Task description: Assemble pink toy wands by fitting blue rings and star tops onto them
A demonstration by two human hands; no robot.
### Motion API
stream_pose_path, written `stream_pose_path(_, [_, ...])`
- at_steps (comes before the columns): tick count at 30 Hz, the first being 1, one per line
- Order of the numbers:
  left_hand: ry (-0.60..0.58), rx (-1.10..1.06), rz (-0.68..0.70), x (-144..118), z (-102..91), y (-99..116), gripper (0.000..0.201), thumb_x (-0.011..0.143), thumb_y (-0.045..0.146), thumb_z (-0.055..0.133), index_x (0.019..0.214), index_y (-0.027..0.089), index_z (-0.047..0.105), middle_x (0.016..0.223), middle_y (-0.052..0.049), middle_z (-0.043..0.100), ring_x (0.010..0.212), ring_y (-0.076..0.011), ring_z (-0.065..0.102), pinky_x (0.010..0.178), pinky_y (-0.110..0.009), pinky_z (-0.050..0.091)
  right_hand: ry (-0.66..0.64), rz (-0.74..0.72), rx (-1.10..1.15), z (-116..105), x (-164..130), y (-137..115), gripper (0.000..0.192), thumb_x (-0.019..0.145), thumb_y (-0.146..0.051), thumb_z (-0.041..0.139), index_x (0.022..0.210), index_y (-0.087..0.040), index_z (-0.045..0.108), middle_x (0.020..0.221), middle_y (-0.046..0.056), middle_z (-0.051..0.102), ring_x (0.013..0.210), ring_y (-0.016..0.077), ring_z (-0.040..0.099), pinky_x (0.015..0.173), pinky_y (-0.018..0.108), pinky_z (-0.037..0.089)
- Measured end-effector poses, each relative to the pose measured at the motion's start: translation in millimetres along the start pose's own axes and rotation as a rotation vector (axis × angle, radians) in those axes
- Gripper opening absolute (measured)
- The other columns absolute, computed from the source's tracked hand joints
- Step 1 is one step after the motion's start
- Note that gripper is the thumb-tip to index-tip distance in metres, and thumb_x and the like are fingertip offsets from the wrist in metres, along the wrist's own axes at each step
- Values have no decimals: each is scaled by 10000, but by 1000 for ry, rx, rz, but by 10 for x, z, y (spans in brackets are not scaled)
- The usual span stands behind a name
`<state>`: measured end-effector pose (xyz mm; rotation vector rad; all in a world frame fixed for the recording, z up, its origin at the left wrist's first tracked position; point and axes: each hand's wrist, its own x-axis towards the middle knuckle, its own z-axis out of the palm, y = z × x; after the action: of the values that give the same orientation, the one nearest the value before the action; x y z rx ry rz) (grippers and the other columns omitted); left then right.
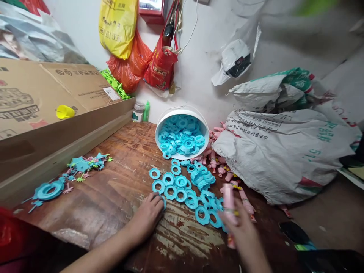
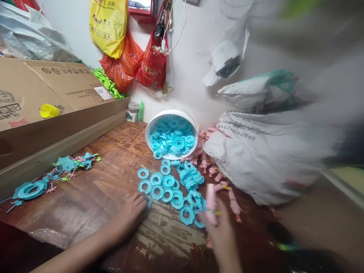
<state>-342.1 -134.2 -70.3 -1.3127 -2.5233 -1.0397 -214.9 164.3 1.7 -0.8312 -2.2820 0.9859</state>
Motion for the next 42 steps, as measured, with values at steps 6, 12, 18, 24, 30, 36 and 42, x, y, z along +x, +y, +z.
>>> stream_pose_path(6, [33,-137,-183,-141,-84,11,204,821,102,651,977,227,612,1077,-53,646,1019,-272,529,919,-439,479,-276,-489,-190,894,-1130,-180,385,991,-293,520,1367,-261,596,1342,100,670,1211,287,640,968,383,555])
stream_pose_path(12, [180,-536,-410,-242,-324,100,169,859,283,673,1021,235,678,1016,-61,656,988,-266,598,891,-405,498,-382,-632,-636,757,-1033,-617,313,926,-149,582,1170,-293,715,1126,79,728,1014,335,642,843,482,544])
stream_pose_path(18, [419,-1603,-1009,-292,-422,242,172,916,312,652,1012,178,702,1019,-67,721,967,-258,713,938,-412,566,-628,-571,-702,700,-1211,-647,616,820,90,350,1186,-262,700,1363,54,674,1092,239,690,836,329,552])
stream_pose_path(24, [541,-1849,-1118,-228,-486,326,227,995,176,528,930,76,721,1037,-151,742,967,-275,744,942,-418,607,-453,-472,-640,881,-1620,-544,302,832,-237,654,1127,-215,714,1605,94,434,1309,386,576,899,420,586])
stream_pose_path(30, [571,-1881,-1126,-107,-543,350,310,1035,181,436,909,79,700,1005,-151,748,964,-231,735,948,-400,604,-225,-218,-140,841,-1725,-411,501,893,-113,439,1371,-221,545,1345,121,672,1143,276,707,873,327,605])
stream_pose_path(36, [415,-1962,-903,-94,-576,465,252,982,360,503,1087,177,641,1004,-100,721,997,-262,701,931,-452,570,-358,-285,136,893,-1717,-705,395,948,-275,512,1322,-269,639,1279,72,728,1156,283,702,935,322,580])
stream_pose_path(42, [235,-1669,-677,-327,-494,501,504,867,420,683,1330,284,537,1129,-52,660,952,-210,649,876,-362,514,-503,55,298,910,-1586,-877,473,788,-590,753,1117,-251,731,916,99,798,823,301,752,683,315,582])
